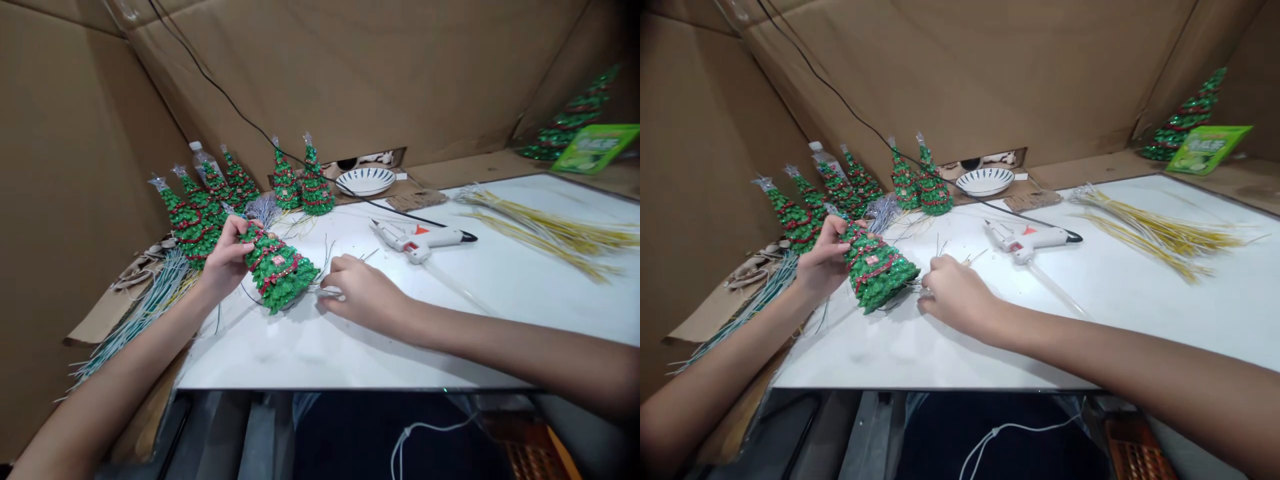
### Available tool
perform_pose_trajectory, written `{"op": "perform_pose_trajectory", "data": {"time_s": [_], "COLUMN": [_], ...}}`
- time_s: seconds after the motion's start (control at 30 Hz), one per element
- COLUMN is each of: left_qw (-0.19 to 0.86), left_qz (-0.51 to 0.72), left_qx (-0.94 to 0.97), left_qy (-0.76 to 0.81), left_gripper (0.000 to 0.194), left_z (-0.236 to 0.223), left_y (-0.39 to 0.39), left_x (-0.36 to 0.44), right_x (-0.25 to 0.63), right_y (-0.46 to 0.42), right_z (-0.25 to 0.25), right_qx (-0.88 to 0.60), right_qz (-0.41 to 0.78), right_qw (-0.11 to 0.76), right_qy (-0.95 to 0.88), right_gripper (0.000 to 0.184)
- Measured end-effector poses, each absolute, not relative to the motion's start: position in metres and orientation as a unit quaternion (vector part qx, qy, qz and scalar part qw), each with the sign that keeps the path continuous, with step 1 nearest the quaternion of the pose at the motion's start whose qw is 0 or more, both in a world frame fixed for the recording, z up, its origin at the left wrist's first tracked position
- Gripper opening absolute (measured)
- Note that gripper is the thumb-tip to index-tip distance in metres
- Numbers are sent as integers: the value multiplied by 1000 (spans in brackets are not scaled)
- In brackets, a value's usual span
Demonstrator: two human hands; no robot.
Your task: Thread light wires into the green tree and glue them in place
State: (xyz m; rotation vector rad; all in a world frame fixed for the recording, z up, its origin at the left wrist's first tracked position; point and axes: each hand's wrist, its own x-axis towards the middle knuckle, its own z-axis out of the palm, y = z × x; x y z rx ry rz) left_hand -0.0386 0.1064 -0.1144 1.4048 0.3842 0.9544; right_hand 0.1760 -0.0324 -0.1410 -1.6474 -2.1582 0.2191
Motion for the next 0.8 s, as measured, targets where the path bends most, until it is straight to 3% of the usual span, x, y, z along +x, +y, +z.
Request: {"op": "perform_pose_trajectory", "data": {"time_s": [0.43,0.8], "left_qw": [660,657], "left_qz": [415,402], "left_qx": [600,616], "left_qy": [180,165], "left_gripper": [39,44], "left_z": [-109,-111], "left_y": [96,97], "left_x": [-34,-36], "right_x": [167,168], "right_y": [-20,-17], "right_z": [-166,-168], "right_qx": [-536,-516], "right_qz": [143,178], "right_qw": [280,286], "right_qy": [-784,-787], "right_gripper": [16,14]}}
